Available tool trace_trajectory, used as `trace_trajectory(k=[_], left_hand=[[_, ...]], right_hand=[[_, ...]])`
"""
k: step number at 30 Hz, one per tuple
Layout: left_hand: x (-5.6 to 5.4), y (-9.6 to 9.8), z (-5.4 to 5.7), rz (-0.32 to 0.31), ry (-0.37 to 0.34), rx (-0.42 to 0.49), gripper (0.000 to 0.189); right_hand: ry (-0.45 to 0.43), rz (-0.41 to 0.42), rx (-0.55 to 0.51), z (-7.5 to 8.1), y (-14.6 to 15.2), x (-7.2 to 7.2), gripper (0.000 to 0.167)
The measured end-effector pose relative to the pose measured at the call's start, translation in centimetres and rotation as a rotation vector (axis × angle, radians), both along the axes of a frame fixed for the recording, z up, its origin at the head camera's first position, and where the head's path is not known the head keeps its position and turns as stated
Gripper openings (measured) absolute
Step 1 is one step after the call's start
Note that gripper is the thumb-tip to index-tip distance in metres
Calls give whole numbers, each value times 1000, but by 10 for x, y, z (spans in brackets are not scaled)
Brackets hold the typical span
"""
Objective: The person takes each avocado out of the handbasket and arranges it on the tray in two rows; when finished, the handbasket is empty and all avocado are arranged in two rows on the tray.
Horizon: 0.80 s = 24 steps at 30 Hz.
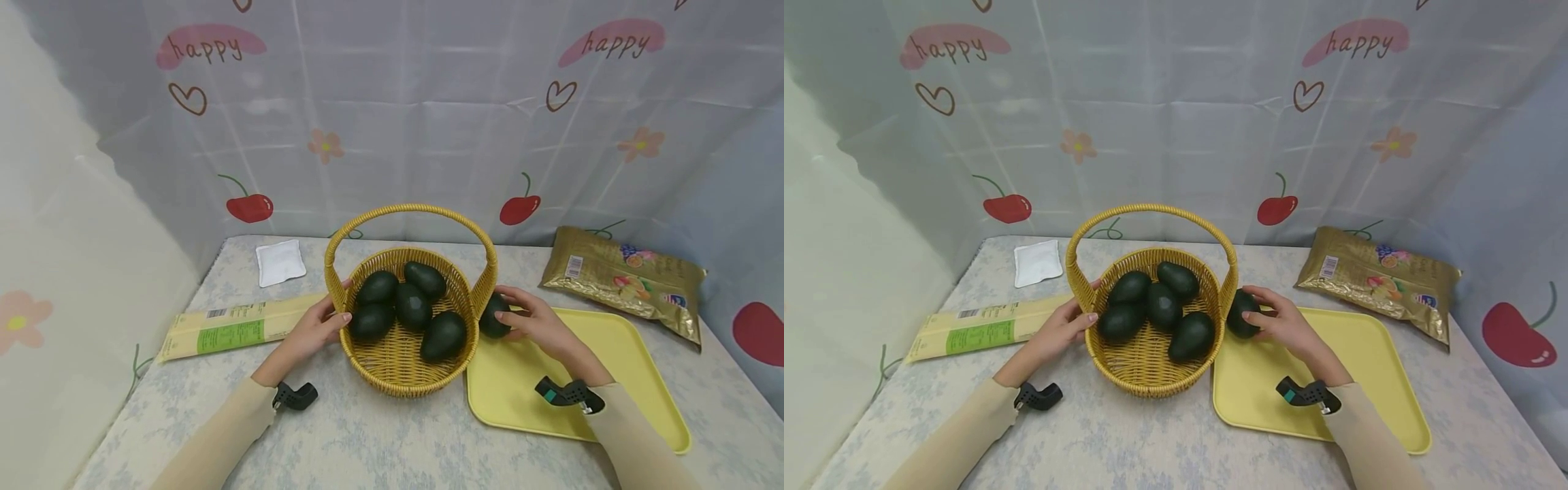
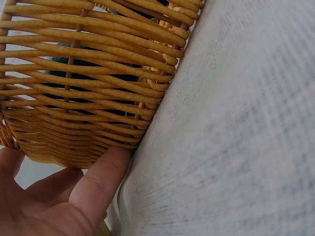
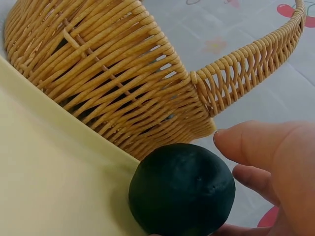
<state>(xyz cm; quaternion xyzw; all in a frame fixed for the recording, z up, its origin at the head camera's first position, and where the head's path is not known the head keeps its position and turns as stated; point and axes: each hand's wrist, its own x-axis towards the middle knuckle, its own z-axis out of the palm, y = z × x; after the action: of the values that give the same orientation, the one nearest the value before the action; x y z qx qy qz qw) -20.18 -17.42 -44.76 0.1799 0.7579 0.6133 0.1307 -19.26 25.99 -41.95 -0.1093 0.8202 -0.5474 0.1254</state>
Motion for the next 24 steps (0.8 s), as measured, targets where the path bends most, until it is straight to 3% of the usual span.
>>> trace_trajectory(k=[8, 24], left_hand=[[0, 1, -1, 4, -33, 24, 67], [0, 1, -1, 5, 5, -7, 66]], right_hand=[[1, -1, -46, -4, -3, -1, 60], [-5, 4, -29, -9, -4, -3, 65]])
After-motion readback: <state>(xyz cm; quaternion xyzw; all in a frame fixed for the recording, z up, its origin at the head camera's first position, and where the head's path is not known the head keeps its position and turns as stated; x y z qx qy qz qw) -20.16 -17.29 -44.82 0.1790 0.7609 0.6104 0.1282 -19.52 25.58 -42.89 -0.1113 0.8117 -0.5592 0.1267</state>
